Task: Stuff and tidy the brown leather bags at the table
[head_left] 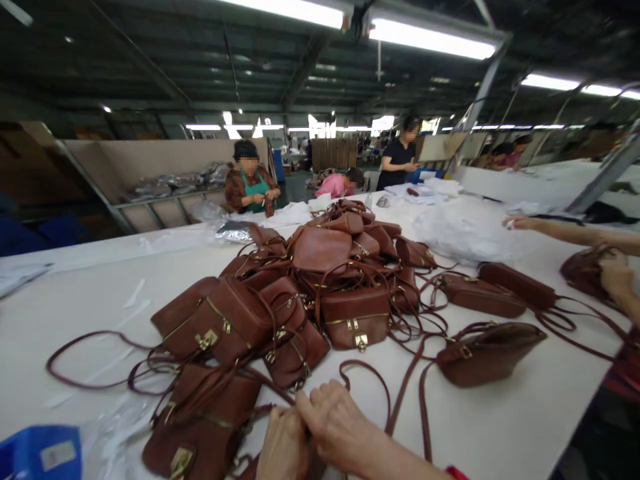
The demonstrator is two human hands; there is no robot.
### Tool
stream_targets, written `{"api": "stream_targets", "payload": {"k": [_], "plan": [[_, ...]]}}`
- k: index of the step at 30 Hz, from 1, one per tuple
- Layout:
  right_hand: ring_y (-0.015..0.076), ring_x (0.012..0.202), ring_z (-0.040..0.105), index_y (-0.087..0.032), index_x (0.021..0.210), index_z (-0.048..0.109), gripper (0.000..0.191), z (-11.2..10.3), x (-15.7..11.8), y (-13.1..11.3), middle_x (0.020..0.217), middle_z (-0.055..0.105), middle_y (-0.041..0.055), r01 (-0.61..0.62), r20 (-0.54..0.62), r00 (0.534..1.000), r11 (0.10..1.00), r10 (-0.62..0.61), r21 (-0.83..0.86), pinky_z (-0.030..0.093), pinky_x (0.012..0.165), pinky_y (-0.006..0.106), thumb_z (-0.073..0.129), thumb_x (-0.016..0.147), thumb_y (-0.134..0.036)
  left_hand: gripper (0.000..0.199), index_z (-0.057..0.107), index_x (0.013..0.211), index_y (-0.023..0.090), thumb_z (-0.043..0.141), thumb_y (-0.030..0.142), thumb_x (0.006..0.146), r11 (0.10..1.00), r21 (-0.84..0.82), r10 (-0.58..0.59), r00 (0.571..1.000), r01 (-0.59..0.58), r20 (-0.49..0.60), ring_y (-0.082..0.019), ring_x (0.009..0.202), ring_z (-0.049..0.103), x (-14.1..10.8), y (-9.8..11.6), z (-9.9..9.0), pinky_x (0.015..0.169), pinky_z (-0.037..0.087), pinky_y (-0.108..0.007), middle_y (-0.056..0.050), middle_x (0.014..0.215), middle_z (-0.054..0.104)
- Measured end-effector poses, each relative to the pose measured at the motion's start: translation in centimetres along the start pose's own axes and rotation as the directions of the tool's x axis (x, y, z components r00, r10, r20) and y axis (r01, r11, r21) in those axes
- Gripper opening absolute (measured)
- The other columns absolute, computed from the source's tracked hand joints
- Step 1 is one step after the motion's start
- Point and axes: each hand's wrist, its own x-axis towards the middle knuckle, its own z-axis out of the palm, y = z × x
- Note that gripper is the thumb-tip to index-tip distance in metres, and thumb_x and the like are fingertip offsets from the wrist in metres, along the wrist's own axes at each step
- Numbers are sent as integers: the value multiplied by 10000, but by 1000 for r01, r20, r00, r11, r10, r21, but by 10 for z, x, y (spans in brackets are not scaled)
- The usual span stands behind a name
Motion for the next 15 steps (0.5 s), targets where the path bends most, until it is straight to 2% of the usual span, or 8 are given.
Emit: {"api": "stream_targets", "payload": {"k": [2,5,8,11,15], "plan": [[230,789,596,-151,957,512,300,-16,-2,10,842,623,87,-3,85,996,993,-7,115,424,648,325,480,662,-109,156,619,804,175,469,216,813,996,-38,-74,996,76,54,-195,784,570,1,4,1,741,412,-338,-41,784,659],[202,807,581,-176,897,523,283,-25,-7,36,859,618,62,-2,166,986,978,-33,208,388,667,302,474,628,-105,178,604,787,214,429,191,797,989,-108,-91,993,100,81,-198,796,568,1,10,-1,768,336,-354,-6,805,670],[190,828,567,-201,916,560,316,-17,-17,69,884,621,43,-39,145,989,963,-1,267,379,712,298,493,619,-116,175,590,788,225,418,194,804,989,-114,-80,994,89,78,-193,819,561,0,11,-5,763,297,-349,11,832,665],[177,816,557,-196,896,591,311,-8,-29,100,870,628,42,-123,114,989,942,91,313,368,726,298,492,620,-92,186,565,738,208,398,197,818,990,-106,-82,994,89,74,-185,797,550,0,9,-5,755,283,-342,10,797,652],[189,798,542,-172,836,603,226,-6,-43,121,819,623,59,-172,53,985,925,163,339,346,763,349,477,666,-94,178,563,728,209,410,212,817,987,-139,-68,994,78,80,-177,791,535,1,7,-4,757,276,-334,16,767,628]]}}
